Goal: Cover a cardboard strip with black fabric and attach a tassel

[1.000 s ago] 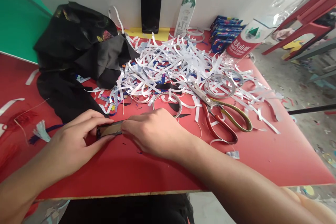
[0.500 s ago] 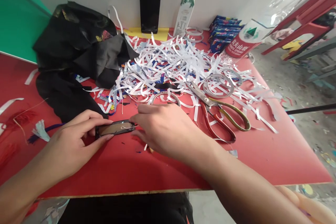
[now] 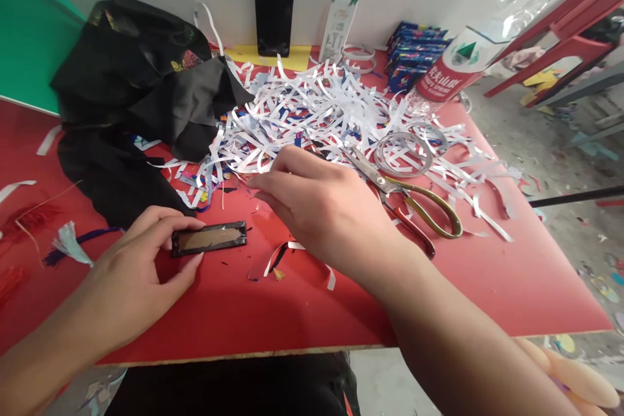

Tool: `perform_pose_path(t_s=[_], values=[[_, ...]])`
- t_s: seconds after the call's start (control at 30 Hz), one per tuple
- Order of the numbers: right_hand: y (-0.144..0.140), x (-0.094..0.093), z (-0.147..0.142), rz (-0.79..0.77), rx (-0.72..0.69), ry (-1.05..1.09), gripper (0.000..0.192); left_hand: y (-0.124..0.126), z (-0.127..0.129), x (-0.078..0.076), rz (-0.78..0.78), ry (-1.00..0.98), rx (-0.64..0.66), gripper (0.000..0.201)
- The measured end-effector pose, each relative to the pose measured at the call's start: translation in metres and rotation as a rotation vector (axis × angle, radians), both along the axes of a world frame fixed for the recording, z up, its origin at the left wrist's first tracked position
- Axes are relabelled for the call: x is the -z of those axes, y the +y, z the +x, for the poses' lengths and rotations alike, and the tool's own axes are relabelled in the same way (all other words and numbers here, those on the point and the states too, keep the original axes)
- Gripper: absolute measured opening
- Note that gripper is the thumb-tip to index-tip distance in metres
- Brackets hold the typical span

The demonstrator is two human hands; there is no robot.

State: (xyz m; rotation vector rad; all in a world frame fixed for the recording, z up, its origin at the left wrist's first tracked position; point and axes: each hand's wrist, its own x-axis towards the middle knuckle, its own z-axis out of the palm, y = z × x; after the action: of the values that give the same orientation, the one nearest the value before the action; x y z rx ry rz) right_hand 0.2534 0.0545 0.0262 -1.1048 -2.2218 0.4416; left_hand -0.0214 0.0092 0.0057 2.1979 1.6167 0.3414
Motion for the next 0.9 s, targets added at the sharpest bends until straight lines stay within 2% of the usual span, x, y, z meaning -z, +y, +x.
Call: perform_pose_path(t_s=[0.1, 0.17, 0.27, 0.33, 0.4, 0.43, 0.47, 0.5, 0.53, 0.6, 0.7, 0.83, 0.9], values=[[0.0, 0.005, -0.008, 0.175, 0.055, 0.092, 0.018, -0.002, -0.003, -0.001, -0.019, -0.012, -0.02, 0.029], [0.0, 0.006, -0.011, 0.221, 0.012, 0.141, 0.018, -0.004, -0.008, -0.003, -0.003, -0.044, -0.051, 0.03], [-0.003, 0.003, -0.013, 0.215, -0.085, 0.182, 0.016, -0.006, -0.012, -0.007, 0.182, -0.152, -0.071, 0.022], [-0.007, 0.001, -0.015, 0.182, -0.173, 0.201, 0.018, -0.005, -0.007, -0.01, 0.338, -0.234, -0.004, 0.027], [-0.01, 0.0, -0.017, 0.166, -0.252, 0.228, 0.022, -0.001, 0.004, -0.013, 0.365, -0.287, 0.107, 0.044], [-0.011, 0.001, -0.018, 0.167, -0.277, 0.248, 0.023, 0.002, 0.01, -0.015, 0.397, -0.382, 0.164, 0.046], [-0.011, 0.003, -0.018, 0.168, -0.292, 0.266, 0.021, 0.006, 0.015, -0.016, 0.347, -0.443, 0.235, 0.04], [-0.011, 0.005, -0.019, 0.168, -0.294, 0.285, 0.018, 0.009, 0.019, -0.017, 0.299, -0.495, 0.294, 0.026], [-0.01, 0.008, -0.018, 0.159, -0.288, 0.298, 0.015, 0.013, 0.022, -0.017, 0.275, -0.519, 0.307, 0.017], [-0.007, 0.012, -0.016, 0.114, -0.269, 0.294, 0.013, 0.018, 0.022, -0.015, 0.254, -0.51, 0.312, 0.012], [-0.002, 0.012, -0.011, -0.033, -0.243, 0.179, 0.014, 0.021, 0.012, -0.007, 0.344, -0.449, 0.335, 0.013], [0.002, 0.009, -0.009, -0.286, -0.234, -0.07, 0.011, 0.022, -0.001, 0.004, 0.499, -0.282, 0.553, 0.022], [0.004, 0.01, -0.009, -0.365, -0.238, -0.123, 0.011, 0.021, -0.003, 0.007, 0.536, -0.177, 0.618, 0.022]])
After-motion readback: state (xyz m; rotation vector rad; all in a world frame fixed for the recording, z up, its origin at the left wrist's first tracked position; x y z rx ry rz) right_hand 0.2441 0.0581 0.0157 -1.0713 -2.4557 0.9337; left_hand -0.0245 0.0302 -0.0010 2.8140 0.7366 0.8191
